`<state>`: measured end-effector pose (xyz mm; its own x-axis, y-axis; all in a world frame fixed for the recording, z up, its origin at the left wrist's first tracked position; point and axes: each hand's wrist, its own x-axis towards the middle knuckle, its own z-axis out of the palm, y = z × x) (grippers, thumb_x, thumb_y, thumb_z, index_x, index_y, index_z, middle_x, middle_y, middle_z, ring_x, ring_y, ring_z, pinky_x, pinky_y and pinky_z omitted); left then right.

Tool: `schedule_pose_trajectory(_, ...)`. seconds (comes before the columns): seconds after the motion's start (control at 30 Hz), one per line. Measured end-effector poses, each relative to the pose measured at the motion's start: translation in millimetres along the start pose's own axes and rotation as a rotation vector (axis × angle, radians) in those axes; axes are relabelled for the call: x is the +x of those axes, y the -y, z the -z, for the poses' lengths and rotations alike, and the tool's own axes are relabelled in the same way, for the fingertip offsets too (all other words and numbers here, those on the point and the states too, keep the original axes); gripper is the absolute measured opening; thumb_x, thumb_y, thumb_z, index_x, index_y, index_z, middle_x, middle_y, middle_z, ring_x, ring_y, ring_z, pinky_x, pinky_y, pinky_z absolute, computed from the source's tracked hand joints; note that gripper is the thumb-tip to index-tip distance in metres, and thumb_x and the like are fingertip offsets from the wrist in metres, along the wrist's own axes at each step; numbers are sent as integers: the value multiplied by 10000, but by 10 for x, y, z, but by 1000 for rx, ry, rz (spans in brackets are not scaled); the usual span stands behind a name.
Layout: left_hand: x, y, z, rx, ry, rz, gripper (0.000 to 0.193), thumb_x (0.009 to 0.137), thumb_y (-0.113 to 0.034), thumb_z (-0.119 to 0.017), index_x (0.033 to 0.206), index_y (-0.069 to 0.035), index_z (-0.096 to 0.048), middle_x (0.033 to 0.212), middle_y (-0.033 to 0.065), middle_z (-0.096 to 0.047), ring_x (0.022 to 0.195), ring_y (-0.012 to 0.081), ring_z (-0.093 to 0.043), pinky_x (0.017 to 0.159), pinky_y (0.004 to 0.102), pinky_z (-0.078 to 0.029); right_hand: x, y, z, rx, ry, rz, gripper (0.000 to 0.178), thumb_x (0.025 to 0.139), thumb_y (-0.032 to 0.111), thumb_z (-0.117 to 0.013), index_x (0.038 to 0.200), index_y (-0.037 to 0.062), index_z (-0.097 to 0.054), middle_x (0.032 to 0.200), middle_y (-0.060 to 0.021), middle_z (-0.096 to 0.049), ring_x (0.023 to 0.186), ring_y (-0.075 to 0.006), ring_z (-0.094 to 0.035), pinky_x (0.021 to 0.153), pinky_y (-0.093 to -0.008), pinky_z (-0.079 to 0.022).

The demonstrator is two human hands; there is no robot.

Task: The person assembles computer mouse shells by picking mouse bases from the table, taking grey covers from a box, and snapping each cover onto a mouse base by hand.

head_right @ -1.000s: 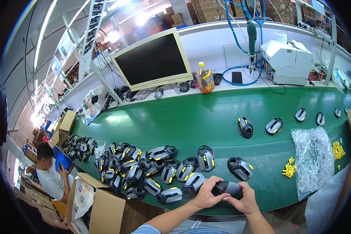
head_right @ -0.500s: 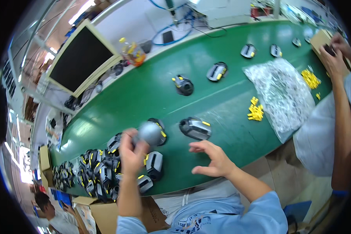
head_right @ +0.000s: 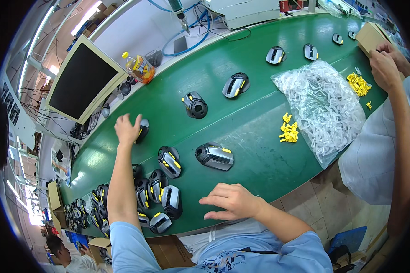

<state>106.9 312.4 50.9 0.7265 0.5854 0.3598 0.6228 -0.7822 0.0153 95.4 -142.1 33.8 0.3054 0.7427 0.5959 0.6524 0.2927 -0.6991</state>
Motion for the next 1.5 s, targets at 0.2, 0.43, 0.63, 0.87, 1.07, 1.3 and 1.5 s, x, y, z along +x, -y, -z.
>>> schedule_pose_trajectory(0.2,26,-1224,299,30,118,-661,828,743,-48,-655,1502,-310,-451,1611,169,-299,1464,443,-293,1191,527,-299,81,-17,-38,-26,85,25,319,808,315,-819,1022,96,-727,849,-16,-685,749,-178,-651,601,-304,-527)
schedule_pose_trajectory(0.43,-18,-1874,69,2,388,-672,707,761,-134,-721,1426,-266,-518,1615,156,-311,1450,470,-309,1163,555,-331,26,-18,-63,-104,60,-63,312,714,265,-882,922,77,-746,782,-45,-701,660,-201,-640,569,-319,-508)
schedule_pose_trajectory(0.63,-122,-1616,633,-595,367,-385,713,679,-388,-815,1206,22,-563,1100,269,-668,1004,425,-667,862,469,-539,75,-6,-44,-127,55,-30,249,771,279,-839,906,97,-735,751,-40,-657,655,-207,-623,571,-336,-505)
schedule_pose_trajectory(0.87,-1691,-1420,1277,-1316,386,-220,657,688,-177,-760,1277,38,-564,1135,115,-650,1029,194,-632,944,332,-492,-32,-112,91,-40,-184,119,193,798,227,-839,840,81,-721,716,-28,-634,624,-198,-621,532,-323,-469)
schedule_pose_trajectory(1.07,-2713,-1372,941,-1459,643,-24,669,684,-50,-785,1296,19,-523,1104,58,-591,965,134,-597,876,281,-496,-342,-91,996,-561,-594,-30,62,788,89,-769,790,118,-715,778,-37,-704,670,-231,-643,618,-342,-513)
schedule_pose_trajectory(1.3,-2940,-1334,521,-1513,510,-85,693,679,-107,-822,1292,21,-525,1127,88,-586,986,168,-608,892,300,-498,-714,-695,2667,-1082,-581,-609,187,876,224,-729,954,54,-735,920,-139,-722,848,-327,-687,773,-430,-537)
schedule_pose_trajectory(1.5,-2816,-1407,666,-1321,454,-94,779,729,-230,-860,1349,61,-489,1219,171,-598,1100,272,-616,968,371,-484,-980,-1088,3105,-1157,-157,-858,174,826,225,-731,968,128,-757,972,-137,-737,915,-337,-700,837,-443,-540)
